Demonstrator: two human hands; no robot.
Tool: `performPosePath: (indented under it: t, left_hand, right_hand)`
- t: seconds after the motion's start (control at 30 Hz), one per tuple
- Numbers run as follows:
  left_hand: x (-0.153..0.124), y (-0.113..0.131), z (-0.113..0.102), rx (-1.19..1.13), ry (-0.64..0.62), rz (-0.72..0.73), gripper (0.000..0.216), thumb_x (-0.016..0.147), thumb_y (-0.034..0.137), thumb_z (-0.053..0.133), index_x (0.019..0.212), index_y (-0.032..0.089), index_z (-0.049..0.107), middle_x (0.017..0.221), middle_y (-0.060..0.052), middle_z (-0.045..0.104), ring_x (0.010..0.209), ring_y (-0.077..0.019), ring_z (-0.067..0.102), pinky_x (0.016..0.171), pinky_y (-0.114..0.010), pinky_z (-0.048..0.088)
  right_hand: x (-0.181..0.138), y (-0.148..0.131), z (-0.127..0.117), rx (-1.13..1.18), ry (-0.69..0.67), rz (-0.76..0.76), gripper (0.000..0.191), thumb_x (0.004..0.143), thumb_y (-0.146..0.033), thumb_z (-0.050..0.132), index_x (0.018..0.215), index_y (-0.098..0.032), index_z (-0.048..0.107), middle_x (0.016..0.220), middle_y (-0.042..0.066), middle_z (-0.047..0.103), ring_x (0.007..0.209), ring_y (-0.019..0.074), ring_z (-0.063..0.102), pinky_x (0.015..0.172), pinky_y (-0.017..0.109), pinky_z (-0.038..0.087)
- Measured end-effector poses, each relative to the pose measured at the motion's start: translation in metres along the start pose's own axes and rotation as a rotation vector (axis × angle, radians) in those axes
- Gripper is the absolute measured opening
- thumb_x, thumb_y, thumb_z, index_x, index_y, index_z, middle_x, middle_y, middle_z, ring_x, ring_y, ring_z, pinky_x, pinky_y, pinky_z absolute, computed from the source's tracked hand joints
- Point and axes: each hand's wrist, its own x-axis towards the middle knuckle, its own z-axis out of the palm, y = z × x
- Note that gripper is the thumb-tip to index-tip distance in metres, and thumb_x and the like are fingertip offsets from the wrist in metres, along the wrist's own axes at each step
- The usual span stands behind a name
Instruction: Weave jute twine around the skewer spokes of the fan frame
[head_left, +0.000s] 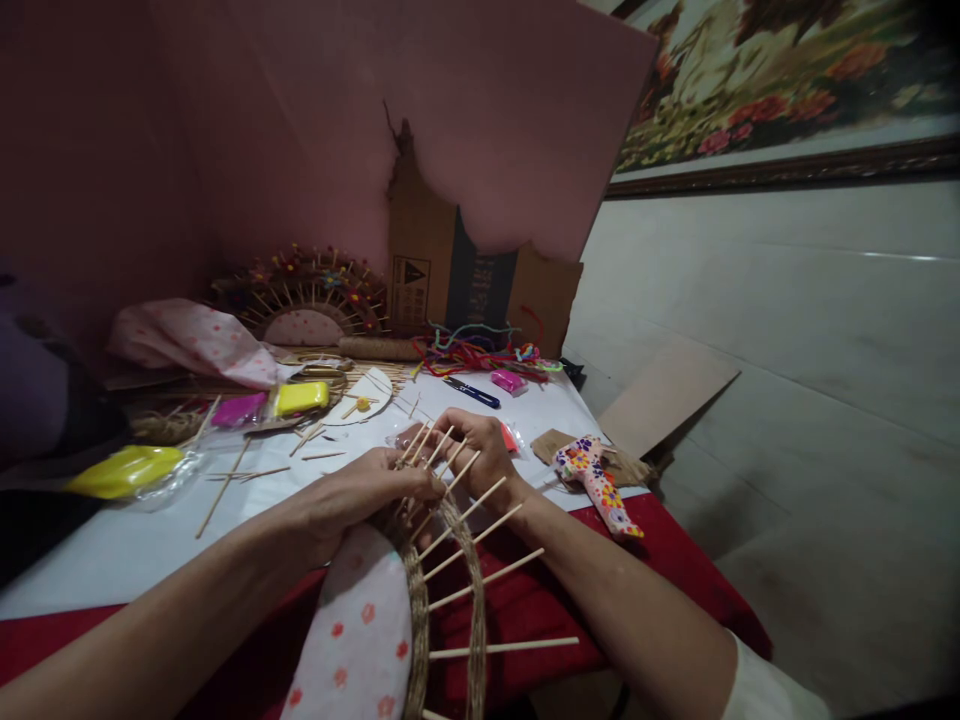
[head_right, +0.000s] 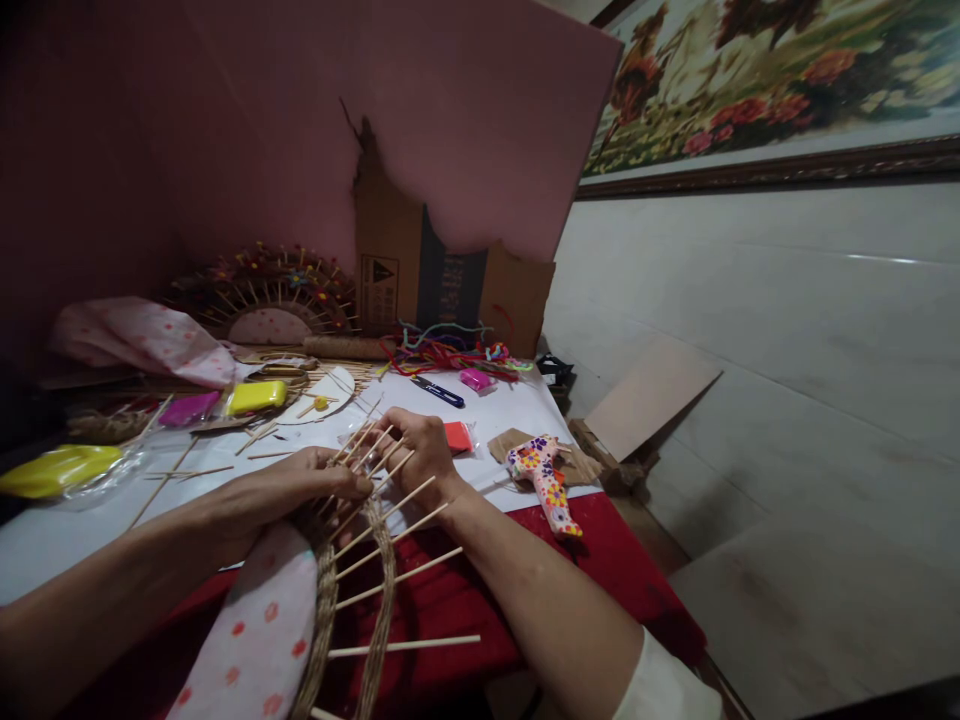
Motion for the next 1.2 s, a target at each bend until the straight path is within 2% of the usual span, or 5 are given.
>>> performPosePath:
  t: [0.17, 0.57, 0.8, 1.2]
  left_hand:
    - [0.004, -0.007, -0.005, -0.055, -0.071, 0.037, 0.006, 0.065, 0.017, 0.055, 0.068, 0.014, 0.06, 0.057, -0.002, 0.063, 0.048, -0.0118, 0.054, 0.05, -0.023, 0.041]
    - [0.0, 0.001, 0.003, -0.041, -0.02, -0.027, 0.007, 0.066, 0.016, 0.057, 0.062, 0.012, 0.061, 0.052, -0.003, 0.062, 0.042, -0.009, 0.05, 0.048, -0.021, 0.04]
    - [0.0, 0.001, 0.002, -0.027, -0.015, -0.012, 0.006, 0.066, 0.017, 0.056, 0.065, 0.013, 0.06, 0.055, -0.003, 0.063, 0.046, -0.0105, 0.052, 0.047, -0.021, 0.039]
    - [0.002, -0.005, -0.007, -0.038, -0.109, 0.007, 0.009, 0.066, 0.015, 0.053, 0.063, 0.012, 0.061, 0.055, -0.003, 0.062, 0.047, -0.011, 0.053, 0.049, -0.022, 0.04]
  right_hand:
    - [0.0, -0.002, 0.0, -0.038, 0.021, 0.017, 0.024, 0.075, -0.035, 0.054, 0.06, -0.016, 0.054, 0.054, -0.001, 0.056, 0.051, 0.0102, 0.048, 0.048, 0.02, 0.035]
    - [0.001, 0.0, 0.0, -0.028, 0.027, -0.019, 0.022, 0.076, -0.031, 0.053, 0.06, -0.016, 0.053, 0.053, -0.003, 0.054, 0.048, 0.0085, 0.047, 0.046, 0.019, 0.034]
    - [0.0, -0.002, -0.001, -0.052, 0.02, 0.0, 0.024, 0.075, -0.033, 0.054, 0.059, -0.016, 0.053, 0.052, -0.003, 0.053, 0.048, 0.0086, 0.045, 0.046, 0.019, 0.034]
    - [0.0, -0.002, -0.001, -0.037, 0.019, -0.003, 0.023, 0.075, -0.033, 0.053, 0.06, -0.016, 0.054, 0.054, -0.002, 0.056, 0.049, 0.01, 0.049, 0.048, 0.02, 0.035]
